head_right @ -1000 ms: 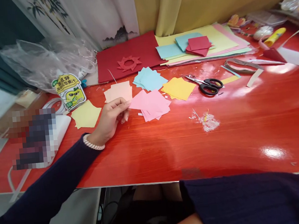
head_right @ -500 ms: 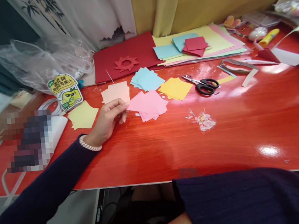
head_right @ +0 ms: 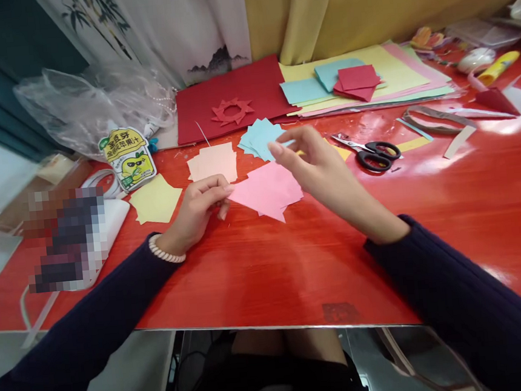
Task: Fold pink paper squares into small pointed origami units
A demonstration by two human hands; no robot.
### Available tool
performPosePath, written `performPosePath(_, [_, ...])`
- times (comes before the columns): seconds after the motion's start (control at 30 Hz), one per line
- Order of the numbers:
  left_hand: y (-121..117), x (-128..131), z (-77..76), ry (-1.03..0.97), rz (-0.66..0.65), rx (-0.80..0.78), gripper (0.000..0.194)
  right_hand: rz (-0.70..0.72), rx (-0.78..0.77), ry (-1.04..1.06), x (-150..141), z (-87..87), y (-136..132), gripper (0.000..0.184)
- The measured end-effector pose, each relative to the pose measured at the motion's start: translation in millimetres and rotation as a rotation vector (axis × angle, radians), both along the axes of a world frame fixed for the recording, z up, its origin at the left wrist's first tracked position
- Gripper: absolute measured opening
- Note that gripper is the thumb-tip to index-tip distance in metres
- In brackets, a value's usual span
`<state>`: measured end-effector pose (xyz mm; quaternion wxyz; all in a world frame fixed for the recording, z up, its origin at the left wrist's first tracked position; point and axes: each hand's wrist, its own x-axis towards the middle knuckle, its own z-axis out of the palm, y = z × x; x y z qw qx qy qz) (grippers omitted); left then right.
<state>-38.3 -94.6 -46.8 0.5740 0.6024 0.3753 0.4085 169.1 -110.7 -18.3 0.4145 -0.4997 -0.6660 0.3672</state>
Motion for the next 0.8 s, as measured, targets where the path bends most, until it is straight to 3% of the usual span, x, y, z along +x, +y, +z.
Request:
performPosePath(0.03, [-0.2, 0.1, -0.1, -0.001, -0.004, 0.004, 0.028, -0.045, -0.091, 0.051, 2.2, -4.2, 8.8, 0.021])
performPosePath(0.13, [0.6, 0.6, -1.8, 0.009, 0.005, 0.039, 0.024, 0.219, -0.423, 0.078, 2.1, -14.6, 17.3, 0.022])
performPosePath(0.2, [2.2, 1.0, -3.1, 0.037, 0.056, 0.077, 0.019, 0.365, -0.542, 0.13, -2.6, -17.7, 11.9, 0.026])
performPosePath(0.33, [4.6, 1.0, -4.7, 0.088, 0.131, 0.107, 0.011, 0.295, -0.642, 0.386, -10.5, -18.8, 1.8, 0.026])
performPosePath(0.43, [5.5, 0.8, -5.9, 0.096, 0.098, 0.094, 0.017, 0.235, -0.673, 0.543, -10.5, -21.1, 3.1, 0.024])
performPosePath(0.5, [6.3, 0.8, -7.2, 0.076, 0.079, 0.106, 0.019, 0.224, -0.664, 0.528, -9.6, -23.2, 4.8, 0.026])
performPosePath(0.7, [6.2, 2.3, -9.3, -0.012, 0.008, 0.126, 0.011, 0.287, -0.517, 0.247, -12.5, -23.9, 1.2, 0.006])
performPosePath(0.8, [3.0, 2.9, -6.4, -0.017, -0.045, 0.143, 0.02, 0.221, -0.379, 0.096, -14.6, -24.0, -3.4, 0.005])
